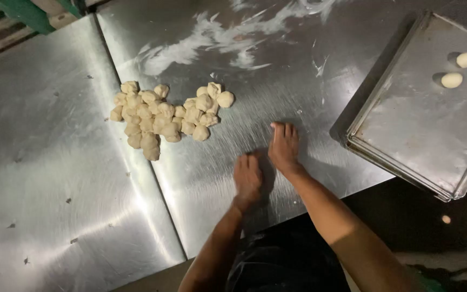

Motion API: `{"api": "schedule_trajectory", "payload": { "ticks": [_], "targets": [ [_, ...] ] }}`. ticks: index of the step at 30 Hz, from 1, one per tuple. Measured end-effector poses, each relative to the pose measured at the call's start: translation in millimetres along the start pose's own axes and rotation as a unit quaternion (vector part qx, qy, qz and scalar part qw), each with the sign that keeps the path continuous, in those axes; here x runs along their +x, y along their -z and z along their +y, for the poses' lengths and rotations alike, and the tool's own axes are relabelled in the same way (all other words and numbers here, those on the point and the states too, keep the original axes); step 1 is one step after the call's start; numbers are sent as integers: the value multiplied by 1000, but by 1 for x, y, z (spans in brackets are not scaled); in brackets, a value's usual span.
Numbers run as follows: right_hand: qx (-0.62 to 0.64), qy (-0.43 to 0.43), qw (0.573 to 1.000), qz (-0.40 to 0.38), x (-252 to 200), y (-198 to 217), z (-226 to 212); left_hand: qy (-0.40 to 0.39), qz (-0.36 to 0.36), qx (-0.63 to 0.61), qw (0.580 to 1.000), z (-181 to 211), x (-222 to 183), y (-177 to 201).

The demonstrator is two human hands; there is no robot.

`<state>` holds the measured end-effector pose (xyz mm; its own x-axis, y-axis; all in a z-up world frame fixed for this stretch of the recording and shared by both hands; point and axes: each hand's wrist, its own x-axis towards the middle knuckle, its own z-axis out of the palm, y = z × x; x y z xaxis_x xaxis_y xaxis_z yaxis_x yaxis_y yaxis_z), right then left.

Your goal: Rolling pieces of dough into balls and placing them on a baking tray, then cutting and stretching a large slab of dough.

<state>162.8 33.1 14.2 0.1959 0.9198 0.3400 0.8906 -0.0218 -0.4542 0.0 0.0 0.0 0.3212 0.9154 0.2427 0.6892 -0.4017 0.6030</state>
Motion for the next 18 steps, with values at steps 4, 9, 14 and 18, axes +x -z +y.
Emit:
{"api": "schedule_trajectory", "payload": {
  "ticks": [4, 9, 14, 18],
  "targets": [
    [23, 9, 998, -60, -60, 29, 17, -75, -64, 46, 994, -20, -66, 35],
    [-91, 36, 994, -51, -77, 69, 63, -113, -46, 89, 989, -98, -93, 87],
    [-42, -17, 999, 25, -25, 52, 44, -14, 61, 65, 996, -49, -16, 86],
    [64, -55, 994, 64, -11, 20, 12, 43, 106, -30, 993, 5, 6, 56]
  ]
}}
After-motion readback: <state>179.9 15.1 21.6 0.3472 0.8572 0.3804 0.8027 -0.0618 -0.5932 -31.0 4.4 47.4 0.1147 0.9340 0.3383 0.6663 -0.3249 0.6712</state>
